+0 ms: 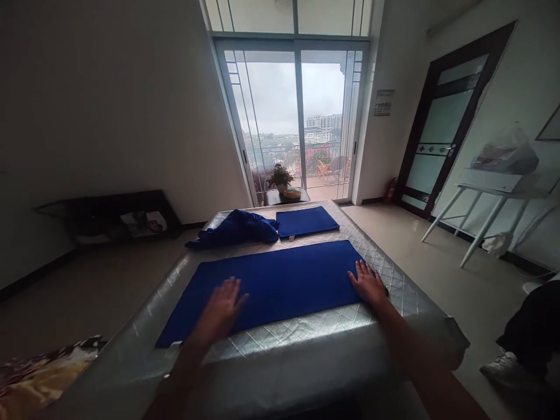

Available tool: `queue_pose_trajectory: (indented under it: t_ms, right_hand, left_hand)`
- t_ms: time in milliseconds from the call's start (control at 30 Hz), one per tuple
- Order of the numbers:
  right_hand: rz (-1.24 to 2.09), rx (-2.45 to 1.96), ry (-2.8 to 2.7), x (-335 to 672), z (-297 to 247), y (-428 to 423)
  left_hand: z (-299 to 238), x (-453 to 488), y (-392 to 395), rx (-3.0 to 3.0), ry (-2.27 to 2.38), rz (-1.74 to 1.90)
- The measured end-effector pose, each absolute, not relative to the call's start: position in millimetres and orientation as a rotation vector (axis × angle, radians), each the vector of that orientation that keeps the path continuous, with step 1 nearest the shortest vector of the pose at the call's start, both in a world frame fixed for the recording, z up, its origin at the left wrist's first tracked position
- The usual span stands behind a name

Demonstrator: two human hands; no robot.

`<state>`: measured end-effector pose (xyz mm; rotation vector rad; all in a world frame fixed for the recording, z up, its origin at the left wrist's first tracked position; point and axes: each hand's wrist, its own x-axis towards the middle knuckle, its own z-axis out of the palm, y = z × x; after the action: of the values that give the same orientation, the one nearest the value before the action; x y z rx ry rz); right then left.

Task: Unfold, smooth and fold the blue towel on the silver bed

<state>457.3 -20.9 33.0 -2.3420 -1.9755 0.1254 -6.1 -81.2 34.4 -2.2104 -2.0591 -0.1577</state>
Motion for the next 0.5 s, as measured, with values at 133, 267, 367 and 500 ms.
queue_pose_trajectory:
  t_ms: [133, 267, 367, 500]
  right_hand:
    - [0.120, -2.333, -1.972, 459.0, 32.8, -21.9]
    - [0.137, -2.333, -1.969, 459.2, 32.5, -22.6]
    - [0.150, -2.334, -1.967, 459.1, 32.3, -22.7]
    - [0.136, -2.318, -1.971, 459.3, 30.7, -21.8]
  left_hand:
    - [38.1, 99.3, -58.1, -2.613, -1.713, -0.221]
    - [30.1, 125.8, -39.4, -2.665, -1.778, -0.194]
    - [17.9, 99.9, -34.2, -2.624, -1.878, -0.165]
    - [7.9, 35.5, -38.9, -2.487, -2.065, -0.076]
